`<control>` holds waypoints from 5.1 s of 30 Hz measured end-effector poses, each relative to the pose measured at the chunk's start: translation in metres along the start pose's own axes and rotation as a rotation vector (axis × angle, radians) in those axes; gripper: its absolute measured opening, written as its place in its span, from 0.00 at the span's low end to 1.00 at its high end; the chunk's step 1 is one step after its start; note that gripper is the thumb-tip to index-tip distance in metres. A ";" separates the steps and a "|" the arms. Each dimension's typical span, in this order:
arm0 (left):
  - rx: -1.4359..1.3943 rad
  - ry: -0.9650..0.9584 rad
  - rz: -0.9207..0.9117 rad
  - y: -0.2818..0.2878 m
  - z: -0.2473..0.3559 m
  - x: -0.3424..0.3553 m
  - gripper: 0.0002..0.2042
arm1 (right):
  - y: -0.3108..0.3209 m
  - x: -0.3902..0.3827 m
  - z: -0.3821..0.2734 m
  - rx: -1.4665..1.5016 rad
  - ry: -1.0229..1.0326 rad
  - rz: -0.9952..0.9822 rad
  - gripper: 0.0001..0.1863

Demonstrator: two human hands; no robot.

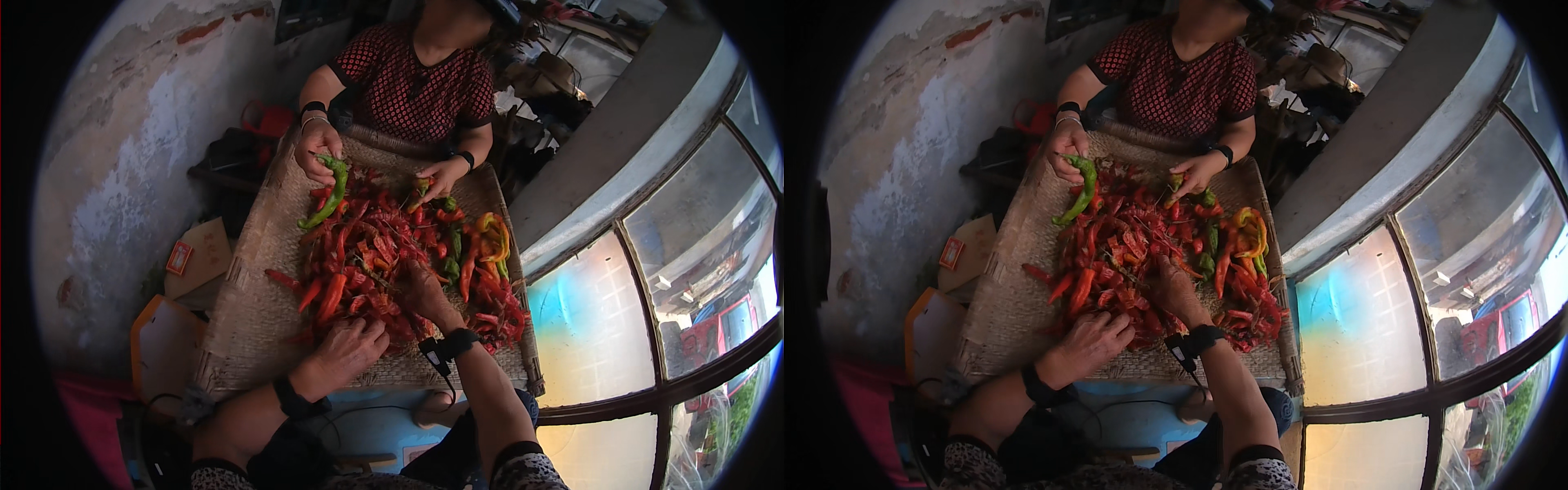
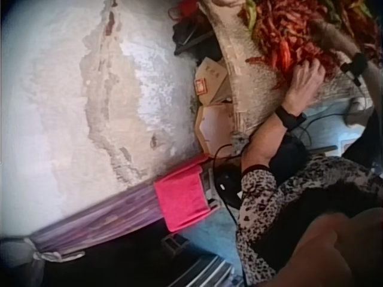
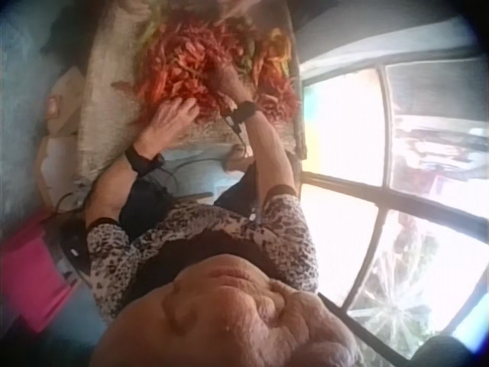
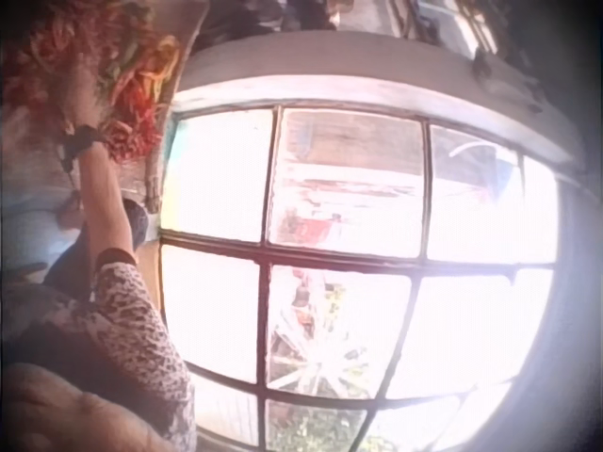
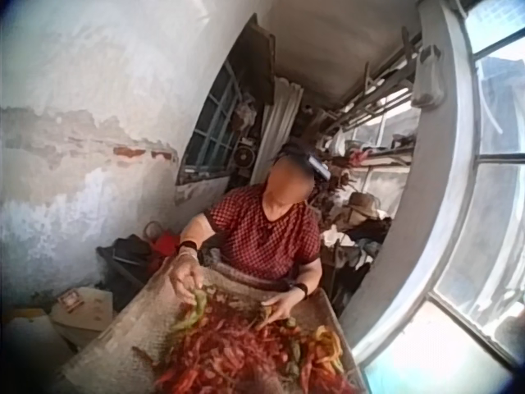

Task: The person sorts through a pile of red and green peppers on a woven tray, pulling off the stems and breaking them open to release seeds.

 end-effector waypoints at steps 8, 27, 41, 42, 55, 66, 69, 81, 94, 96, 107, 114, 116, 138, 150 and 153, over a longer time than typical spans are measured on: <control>-0.008 0.035 0.067 0.005 0.002 -0.004 0.07 | 0.005 -0.056 -0.077 0.021 0.413 0.081 0.18; -0.114 -0.067 0.102 -0.016 0.016 0.000 0.09 | 0.062 -0.092 -0.073 0.326 0.219 -0.013 0.08; -0.163 -0.054 0.032 -0.027 0.015 -0.001 0.16 | 0.135 -0.127 0.018 0.226 -0.166 0.661 0.05; -0.164 -0.051 0.033 -0.025 0.016 0.000 0.16 | 0.138 -0.128 0.025 0.107 -0.218 0.692 0.06; -0.142 -0.038 0.018 -0.030 0.017 -0.003 0.16 | 0.038 -0.046 -0.013 -0.253 -0.050 0.013 0.37; -0.104 -0.066 0.161 -0.016 0.019 -0.002 0.14 | 0.030 -0.069 -0.041 0.012 0.089 -0.074 0.26; -0.107 -0.101 0.199 -0.013 0.023 -0.001 0.13 | 0.027 -0.093 -0.055 -0.058 0.114 -0.051 0.28; -0.232 -0.046 0.179 -0.028 0.026 0.000 0.12 | 0.049 -0.114 -0.048 -0.153 -0.069 0.118 0.13; -0.145 0.042 0.256 -0.010 0.012 0.002 0.16 | 0.037 -0.115 -0.083 -0.105 0.162 -0.011 0.25; -0.145 0.004 0.234 -0.012 0.013 0.000 0.15 | 0.042 -0.117 -0.073 -0.121 0.134 -0.030 0.25; -0.131 0.026 0.187 -0.019 0.014 -0.002 0.17 | 0.122 -0.126 0.005 -0.279 -0.524 0.389 0.17; -0.150 0.007 0.140 -0.021 0.015 -0.002 0.17 | 0.061 -0.086 -0.020 -0.114 -0.086 0.167 0.24; -0.110 0.014 0.116 -0.021 0.013 -0.003 0.17 | 0.054 -0.079 -0.033 -0.197 -0.086 0.119 0.25; -0.133 0.000 0.176 -0.022 0.019 -0.003 0.13 | 0.050 -0.112 -0.074 -0.036 0.254 0.006 0.27; -0.216 -0.028 0.186 -0.012 0.012 0.002 0.18 | 0.051 -0.115 -0.088 0.190 0.427 0.022 0.29; -0.163 -0.033 0.140 -0.010 0.012 0.003 0.19 | 0.058 -0.116 -0.084 0.168 0.372 -0.058 0.27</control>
Point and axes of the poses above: each hand's wrist, its own x-axis towards the middle knuckle, its own y-axis out of the back of the hand, z = x × y, the point moved 3 cm from there along x, towards the middle knuckle, and after that the axes turned 8 degrees about -z, right-handed, at the moved point
